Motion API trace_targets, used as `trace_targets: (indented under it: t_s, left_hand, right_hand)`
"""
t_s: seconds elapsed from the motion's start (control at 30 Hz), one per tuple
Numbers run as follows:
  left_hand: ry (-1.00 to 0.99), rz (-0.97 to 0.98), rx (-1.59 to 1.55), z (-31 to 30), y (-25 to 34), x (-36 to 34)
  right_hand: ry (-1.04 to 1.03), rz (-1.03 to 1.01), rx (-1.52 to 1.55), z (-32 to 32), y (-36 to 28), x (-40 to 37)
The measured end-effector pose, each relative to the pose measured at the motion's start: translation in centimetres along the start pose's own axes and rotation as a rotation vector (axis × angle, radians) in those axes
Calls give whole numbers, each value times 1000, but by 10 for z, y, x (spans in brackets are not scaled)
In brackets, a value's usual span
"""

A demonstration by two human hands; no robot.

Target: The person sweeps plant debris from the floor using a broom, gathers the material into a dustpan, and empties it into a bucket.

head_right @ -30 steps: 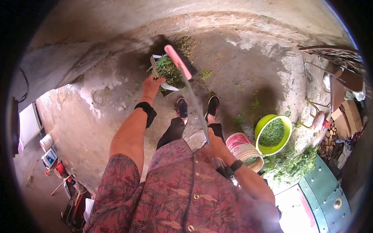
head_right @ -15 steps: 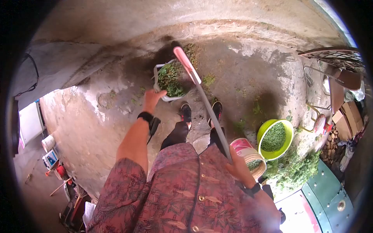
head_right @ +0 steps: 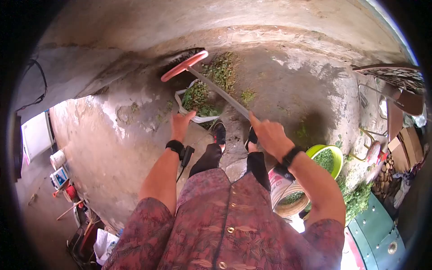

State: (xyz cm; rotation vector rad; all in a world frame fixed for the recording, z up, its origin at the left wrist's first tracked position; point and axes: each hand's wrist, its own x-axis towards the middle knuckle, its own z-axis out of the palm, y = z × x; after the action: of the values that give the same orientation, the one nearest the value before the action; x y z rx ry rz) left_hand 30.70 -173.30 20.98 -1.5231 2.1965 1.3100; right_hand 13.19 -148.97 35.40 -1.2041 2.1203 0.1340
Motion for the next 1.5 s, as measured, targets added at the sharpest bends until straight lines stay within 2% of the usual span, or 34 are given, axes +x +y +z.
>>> trace_targets:
  t_s: [0.07, 0.13, 0.2, 0.3, 0.4, 0.47, 0.7, 0.73, 0.8, 0.87, 0.9, 0.97, 1.1, 1.2, 1.27, 1.4, 1.5]
  left_hand:
    - [-3, -119, 89, 7, -8, -6]
    - [-4, -127, 50, 17, -19, -9]
    - [118, -45, 92, 24, -27, -12]
    - [110, -110, -13, 35, -49, -6]
    - [103, -81, 0, 13, -20, -13]
    - [97, -93, 48, 17, -30, -8]
    - [104, -144, 32, 11, -25, -13]
    - [102, -149, 34, 12, -32, -11]
    - [107, 86, 257, 20, -47, -2]
    - [118, 98, 232, 15, -36, -9]
    - [127, 111, 209, 11, -31, -12]
    - [106, 76, 214, 10, -23, -13]
    - [65, -69, 169, 17, -26, -8]
    - [24, 31, 164, 39, -54, 6]
    - [32, -1, 144, 27, -17, -1]
    - [-1, -51, 35, 13, 8, 0]
    - [-2, -10, 87, 17, 10, 9]
  right_hand:
    - [45, -51, -99, 13, 3, 35]
    - [4, -43, -108, 27, 3, 45]
    - [-31, -37, -121, 32, 6, 48]
    - [-101, 30, -69, 38, 16, 33]
    - [-112, 89, -49, 47, 36, 4]
    - [-166, 124, -36, 47, 45, -15]
    - [-261, 107, -45, -7, 28, -42]
    - [-208, 92, -59, -11, 26, -37]
    - [-155, 80, -69, -12, 35, -20]
    - [35, 18, -48, -2, 54, 7]
    - [36, 19, -42, 6, 62, 13]
    - [6, 163, -156, 17, 81, 15]
    - [-75, 224, -160, 27, 89, -15]
    - [-115, 187, -5, 34, 83, -45]
    - [-221, 223, 51, 10, 73, -59]
    - [-204, 341, 102, 4, 87, -81]
    - [-84, 407, 168, 21, 101, -73]
